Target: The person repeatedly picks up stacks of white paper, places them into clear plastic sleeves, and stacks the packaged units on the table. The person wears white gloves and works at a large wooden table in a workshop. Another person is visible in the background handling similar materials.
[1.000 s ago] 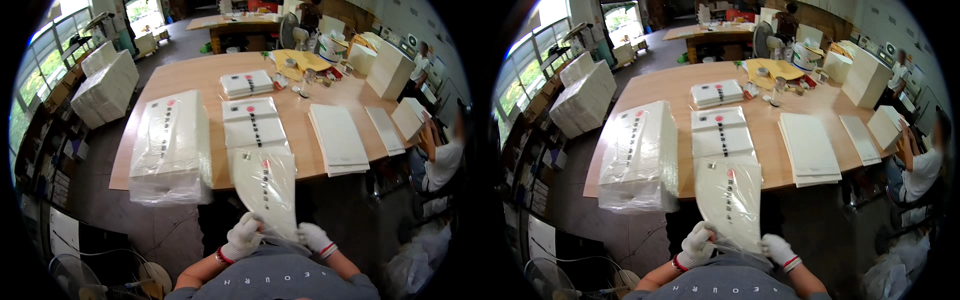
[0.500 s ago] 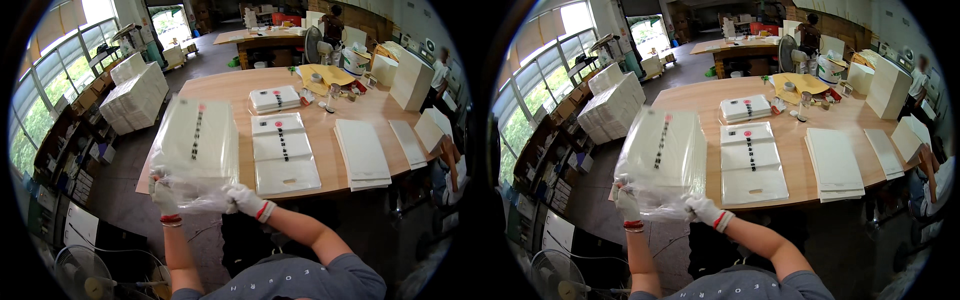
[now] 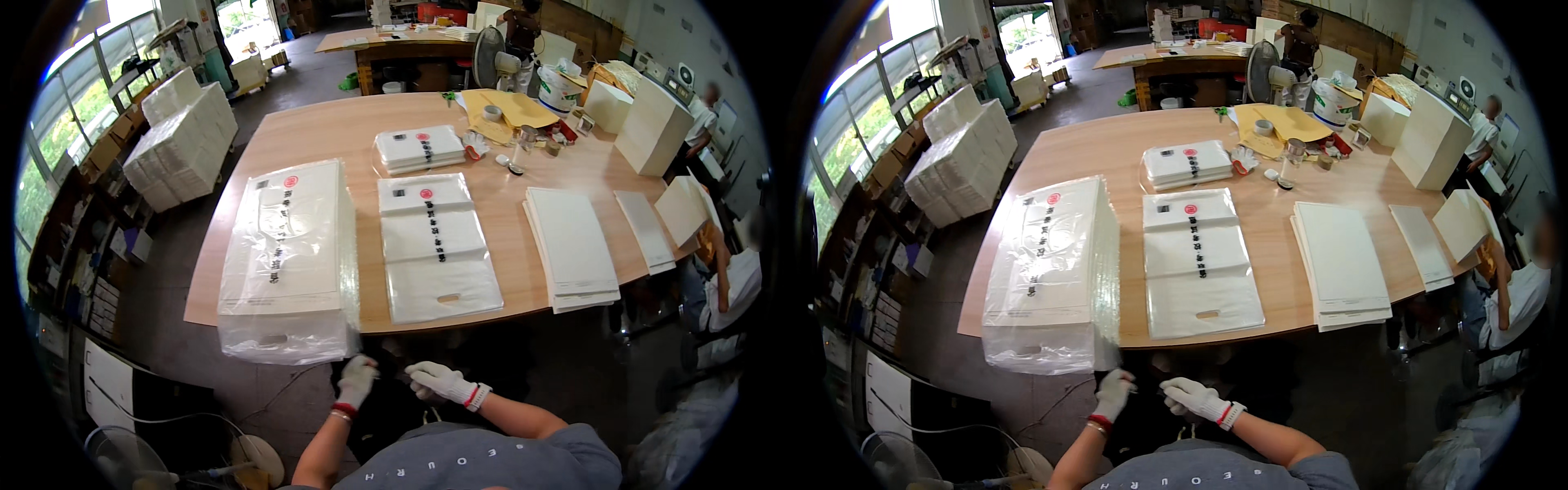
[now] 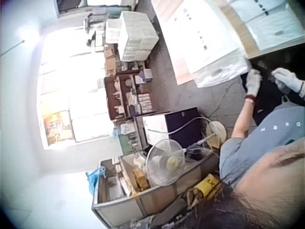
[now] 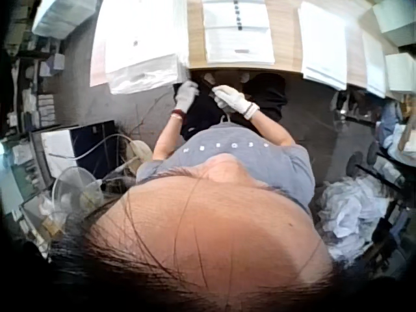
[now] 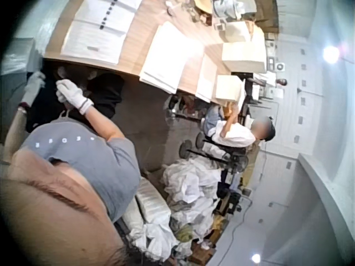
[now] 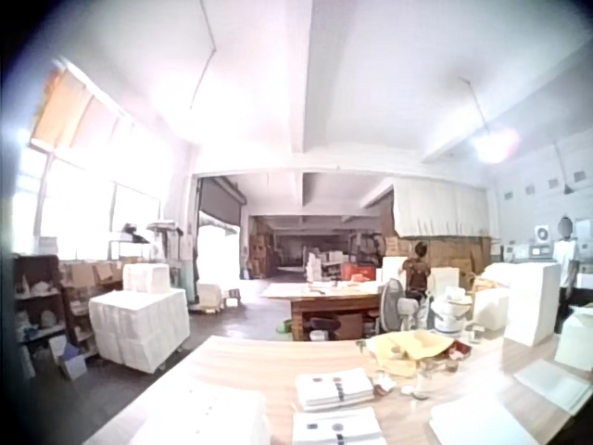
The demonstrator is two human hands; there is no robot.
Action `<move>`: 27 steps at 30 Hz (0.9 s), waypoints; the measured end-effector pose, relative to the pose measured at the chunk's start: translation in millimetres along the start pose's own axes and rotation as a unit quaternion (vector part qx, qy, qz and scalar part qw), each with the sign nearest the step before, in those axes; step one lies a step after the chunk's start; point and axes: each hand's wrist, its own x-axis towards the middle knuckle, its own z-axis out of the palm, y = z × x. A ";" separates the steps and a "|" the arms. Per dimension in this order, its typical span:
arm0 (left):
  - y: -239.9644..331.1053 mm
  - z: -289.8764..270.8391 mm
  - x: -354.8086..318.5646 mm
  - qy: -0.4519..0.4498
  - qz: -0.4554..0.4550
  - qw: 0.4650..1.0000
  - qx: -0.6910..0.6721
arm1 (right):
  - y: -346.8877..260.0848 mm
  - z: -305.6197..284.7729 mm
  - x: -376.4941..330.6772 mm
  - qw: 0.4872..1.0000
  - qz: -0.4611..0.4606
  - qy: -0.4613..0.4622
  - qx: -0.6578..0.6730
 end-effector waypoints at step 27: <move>185.7 88.9 171.0 -0.044 0.061 0.950 -0.304 | -166.5 -76.7 26.5 0.909 -0.199 0.294 -0.220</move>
